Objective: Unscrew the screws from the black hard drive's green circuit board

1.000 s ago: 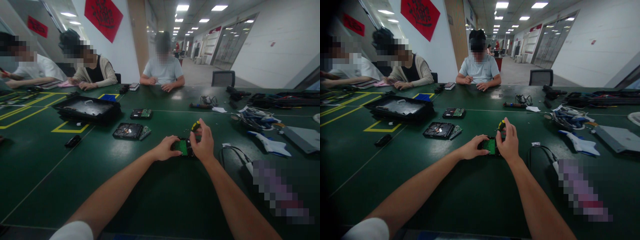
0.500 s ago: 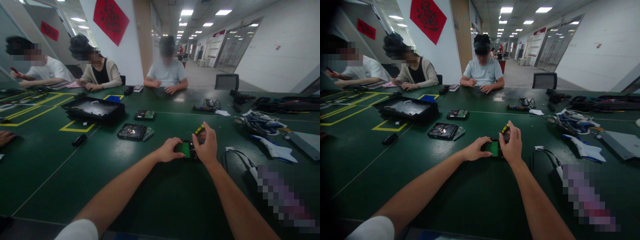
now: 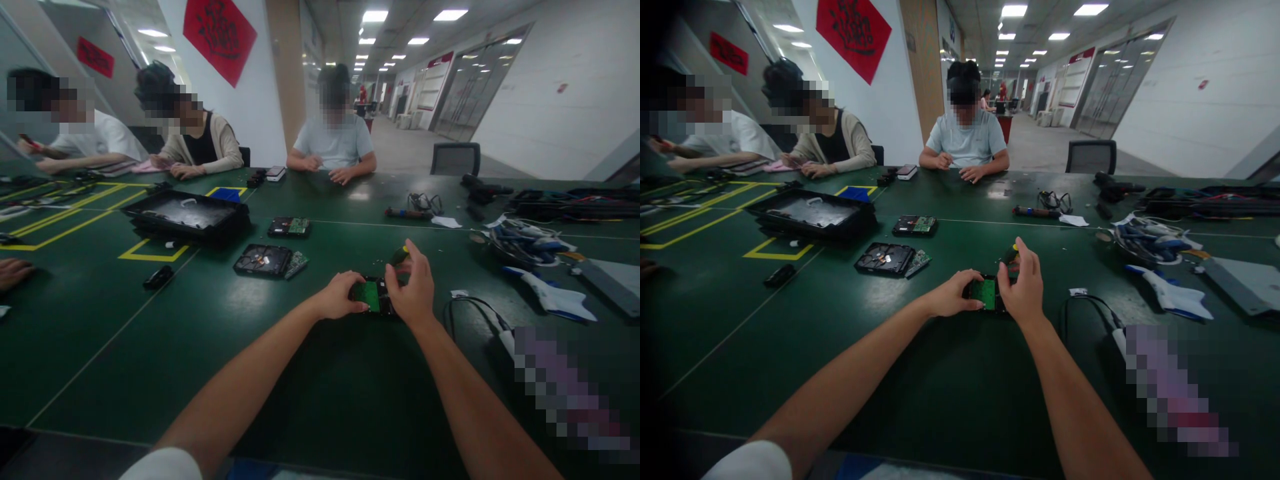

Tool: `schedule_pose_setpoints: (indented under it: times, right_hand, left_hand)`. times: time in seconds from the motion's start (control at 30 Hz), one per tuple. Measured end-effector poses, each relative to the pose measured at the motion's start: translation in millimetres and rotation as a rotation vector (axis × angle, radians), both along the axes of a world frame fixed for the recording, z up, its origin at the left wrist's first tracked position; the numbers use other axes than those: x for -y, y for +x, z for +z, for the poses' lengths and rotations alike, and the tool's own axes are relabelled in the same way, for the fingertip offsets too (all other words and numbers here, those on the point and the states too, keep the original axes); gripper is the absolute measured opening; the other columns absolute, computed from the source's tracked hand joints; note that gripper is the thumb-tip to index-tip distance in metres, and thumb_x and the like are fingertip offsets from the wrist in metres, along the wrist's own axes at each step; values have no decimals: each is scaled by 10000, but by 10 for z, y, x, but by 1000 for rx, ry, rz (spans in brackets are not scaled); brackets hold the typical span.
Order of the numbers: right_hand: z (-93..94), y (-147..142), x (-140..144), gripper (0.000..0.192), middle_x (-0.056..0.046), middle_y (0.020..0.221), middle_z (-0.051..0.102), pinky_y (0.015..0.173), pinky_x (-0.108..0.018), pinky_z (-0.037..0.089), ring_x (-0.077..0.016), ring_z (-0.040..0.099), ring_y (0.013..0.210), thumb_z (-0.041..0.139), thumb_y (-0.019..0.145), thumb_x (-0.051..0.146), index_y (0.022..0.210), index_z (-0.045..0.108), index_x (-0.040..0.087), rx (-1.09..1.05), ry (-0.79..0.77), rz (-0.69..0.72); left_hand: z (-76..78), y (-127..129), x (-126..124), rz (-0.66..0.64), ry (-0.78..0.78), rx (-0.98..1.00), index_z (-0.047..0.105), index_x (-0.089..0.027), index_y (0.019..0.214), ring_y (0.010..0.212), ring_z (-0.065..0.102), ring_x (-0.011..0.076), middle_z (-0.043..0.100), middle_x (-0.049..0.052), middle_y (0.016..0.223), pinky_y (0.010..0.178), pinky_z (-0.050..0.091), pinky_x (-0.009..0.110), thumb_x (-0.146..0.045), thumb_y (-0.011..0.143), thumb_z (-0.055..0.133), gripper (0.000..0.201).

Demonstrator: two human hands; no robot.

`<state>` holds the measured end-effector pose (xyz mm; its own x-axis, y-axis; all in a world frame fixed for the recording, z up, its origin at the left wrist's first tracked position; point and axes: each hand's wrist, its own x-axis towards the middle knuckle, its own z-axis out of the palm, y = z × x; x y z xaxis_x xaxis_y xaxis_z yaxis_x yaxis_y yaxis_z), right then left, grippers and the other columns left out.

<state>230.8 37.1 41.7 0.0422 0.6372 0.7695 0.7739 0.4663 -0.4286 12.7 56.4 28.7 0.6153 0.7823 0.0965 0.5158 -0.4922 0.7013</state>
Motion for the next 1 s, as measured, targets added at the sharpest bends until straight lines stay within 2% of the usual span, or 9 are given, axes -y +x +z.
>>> schedule_pose_setpoints:
  times: [0.1, 0.23, 0.4, 0.57, 0.73, 0.9, 1.0]
  right_hand:
    - [-4, 3, 5, 676, -161, 1336, 586, 841, -449, 634, -216, 679, 899, 622, 953, 321, 1562, 345, 226, -7, 1, -3]
    - [30, -9, 25, 639, -147, 1298, 591, 759, -410, 649, -198, 670, 847, 658, 938, 355, 1517, 416, 232, 2, 15, -34]
    - [84, -30, 48, 651, -155, 1336, 572, 803, -408, 656, -204, 685, 919, 605, 948, 281, 1552, 369, 231, 12, 22, 0]
    - [88, -21, 48, 626, -115, 1292, 569, 685, -360, 657, -178, 687, 833, 644, 937, 312, 1521, 421, 282, 7, 23, -11]
    - [68, -25, 33, 693, -135, 1358, 545, 812, -400, 663, -199, 688, 934, 604, 946, 244, 1580, 326, 265, -7, -1, 32]
    - [80, -47, 41, 682, -132, 1300, 555, 738, -391, 658, -197, 654, 878, 641, 936, 287, 1560, 366, 260, 10, 9, 24]
    - [92, -51, 54, 688, -128, 1275, 565, 789, -408, 655, -205, 651, 904, 615, 944, 259, 1577, 344, 254, 22, -4, 41]
  left_hand:
    - [-11, -16, 15, -12, 16, 34, 552, -240, 1357, 1184, 568, 311, 590, 110, 1350, 1031, 473, 499, -442, 799, 780, 636]
    - [-57, -37, 6, -26, 28, 51, 549, -246, 1361, 1224, 556, 315, 574, 107, 1387, 1063, 452, 503, -449, 801, 783, 640]
    - [-100, -44, -22, -27, 24, 52, 545, -254, 1377, 1259, 551, 316, 564, 102, 1413, 1078, 452, 491, -447, 800, 790, 656]
    - [-87, -54, -12, -30, 17, 64, 559, -262, 1371, 1281, 542, 317, 550, 97, 1436, 1087, 452, 495, -450, 812, 779, 629]
    - [-74, -62, -2, -15, 12, 58, 560, -247, 1374, 1283, 543, 316, 545, 103, 1441, 1101, 447, 496, -455, 811, 781, 639]
    - [-94, -57, -11, -9, -2, 70, 570, -249, 1364, 1294, 536, 320, 551, 101, 1432, 1101, 448, 498, -450, 797, 794, 642]
    - [-118, -49, -24, 0, -10, 73, 576, -258, 1358, 1284, 543, 318, 563, 97, 1419, 1086, 459, 495, -455, 794, 796, 636]
